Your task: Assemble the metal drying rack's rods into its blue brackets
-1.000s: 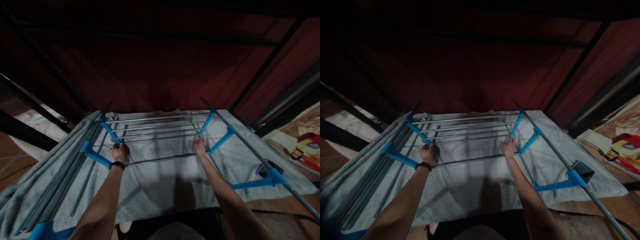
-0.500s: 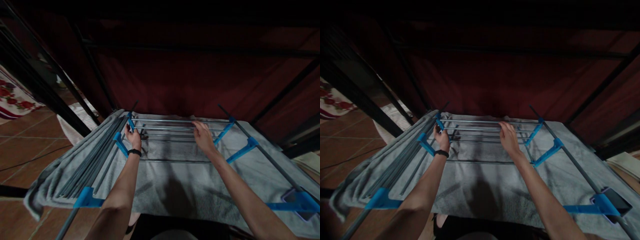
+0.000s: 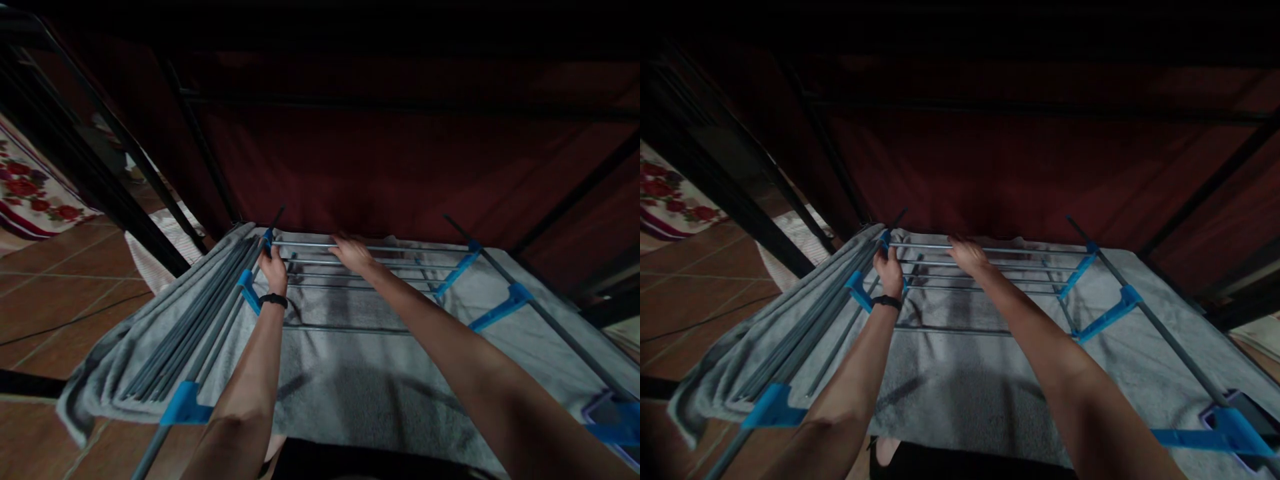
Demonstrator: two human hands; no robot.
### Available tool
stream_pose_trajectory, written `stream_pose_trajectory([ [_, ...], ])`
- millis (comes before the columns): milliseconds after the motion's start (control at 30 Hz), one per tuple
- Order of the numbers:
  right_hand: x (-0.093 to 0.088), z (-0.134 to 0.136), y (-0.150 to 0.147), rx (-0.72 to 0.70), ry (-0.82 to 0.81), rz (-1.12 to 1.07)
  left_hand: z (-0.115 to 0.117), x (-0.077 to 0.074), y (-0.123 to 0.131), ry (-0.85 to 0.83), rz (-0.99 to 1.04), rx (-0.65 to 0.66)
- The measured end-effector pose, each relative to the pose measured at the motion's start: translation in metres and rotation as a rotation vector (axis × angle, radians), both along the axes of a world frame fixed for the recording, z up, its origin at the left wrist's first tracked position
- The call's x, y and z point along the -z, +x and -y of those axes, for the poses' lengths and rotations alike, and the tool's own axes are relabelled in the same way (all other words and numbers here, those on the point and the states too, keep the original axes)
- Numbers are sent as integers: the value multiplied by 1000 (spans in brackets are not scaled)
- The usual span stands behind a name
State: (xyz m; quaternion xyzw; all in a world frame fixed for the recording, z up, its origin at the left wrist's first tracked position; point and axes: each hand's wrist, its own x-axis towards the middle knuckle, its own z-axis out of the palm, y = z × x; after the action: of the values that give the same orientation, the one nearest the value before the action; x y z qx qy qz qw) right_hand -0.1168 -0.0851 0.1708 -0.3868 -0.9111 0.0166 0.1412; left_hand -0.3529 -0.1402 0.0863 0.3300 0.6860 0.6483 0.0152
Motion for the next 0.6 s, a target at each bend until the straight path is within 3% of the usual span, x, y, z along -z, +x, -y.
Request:
stream_pose_trajectory([
  [600, -1, 9, -9, 13, -10, 64, -10, 9, 1, 67, 73, -70],
])
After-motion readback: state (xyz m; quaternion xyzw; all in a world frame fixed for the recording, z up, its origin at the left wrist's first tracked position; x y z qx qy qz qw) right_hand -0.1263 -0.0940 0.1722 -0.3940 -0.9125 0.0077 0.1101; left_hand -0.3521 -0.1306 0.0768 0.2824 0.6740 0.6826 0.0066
